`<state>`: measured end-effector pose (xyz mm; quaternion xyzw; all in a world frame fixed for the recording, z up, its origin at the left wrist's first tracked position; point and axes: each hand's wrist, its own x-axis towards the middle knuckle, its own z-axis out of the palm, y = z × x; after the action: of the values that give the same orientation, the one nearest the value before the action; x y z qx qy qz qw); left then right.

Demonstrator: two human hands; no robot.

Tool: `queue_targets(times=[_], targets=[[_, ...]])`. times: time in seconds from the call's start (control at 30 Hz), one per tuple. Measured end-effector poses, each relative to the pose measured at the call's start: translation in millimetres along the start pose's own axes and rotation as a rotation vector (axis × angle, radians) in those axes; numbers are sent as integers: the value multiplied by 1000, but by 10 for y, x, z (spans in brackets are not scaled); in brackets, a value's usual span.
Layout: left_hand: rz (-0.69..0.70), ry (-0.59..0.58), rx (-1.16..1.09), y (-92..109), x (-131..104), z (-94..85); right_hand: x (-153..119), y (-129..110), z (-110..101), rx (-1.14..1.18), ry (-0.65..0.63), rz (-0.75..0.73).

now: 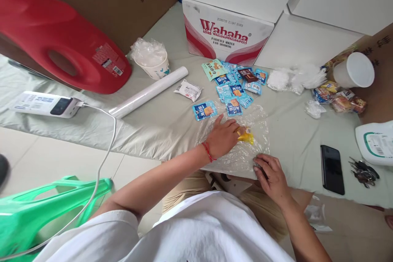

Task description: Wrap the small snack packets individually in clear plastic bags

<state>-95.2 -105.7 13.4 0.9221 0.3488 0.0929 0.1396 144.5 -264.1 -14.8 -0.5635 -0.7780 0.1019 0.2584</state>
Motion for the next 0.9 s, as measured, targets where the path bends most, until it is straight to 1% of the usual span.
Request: queue_targets(times=[0.07,0.13,0.2,0.27,0.33,0.37,0.43,0.47,0.5,0.57,0.63,0.7,0.77,0.8,0.83,0.9], targets=[[7,-43,-5,-42,-33,24,8,11,2,12,-7,-2],[40,-42,-21,-76,-83,46,13,14,-10,26,-14,2],[68,20,-37,-97,-147,58,29,5,-60,56,-25,9],[77,93,-50,-111,-209,73,96,-13,-168,104,-23,45],[93,116,-64,-122,-257,109,273,-20,-330,121,40,110],[106,109,-71,-127,-272,137,417,-12,-417,100,97,143],[118,92,-79,-137,-289,207,827,49,-559,9,199,185],[116,94,-81,-141,-291,241,1086,105,-594,-42,219,190],[111,102,-81,-144,-291,271,1371,180,-595,-84,190,192],[112,124,-81,-147,-290,311,1973,371,-487,-161,106,172],[128,147,-75,-147,-291,324,2541,581,-258,-242,50,158],[146,176,-61,-149,-295,328,3004,759,11,-301,12,215],[158,213,-47,-157,-298,336,3332,874,228,-340,-15,333],[163,234,-45,-165,-299,343,3443,907,294,-352,-26,390],[168,256,-49,-175,-299,351,3520,927,326,-359,-33,433],[181,301,-86,-200,-301,360,3573,936,290,-352,-22,456]])
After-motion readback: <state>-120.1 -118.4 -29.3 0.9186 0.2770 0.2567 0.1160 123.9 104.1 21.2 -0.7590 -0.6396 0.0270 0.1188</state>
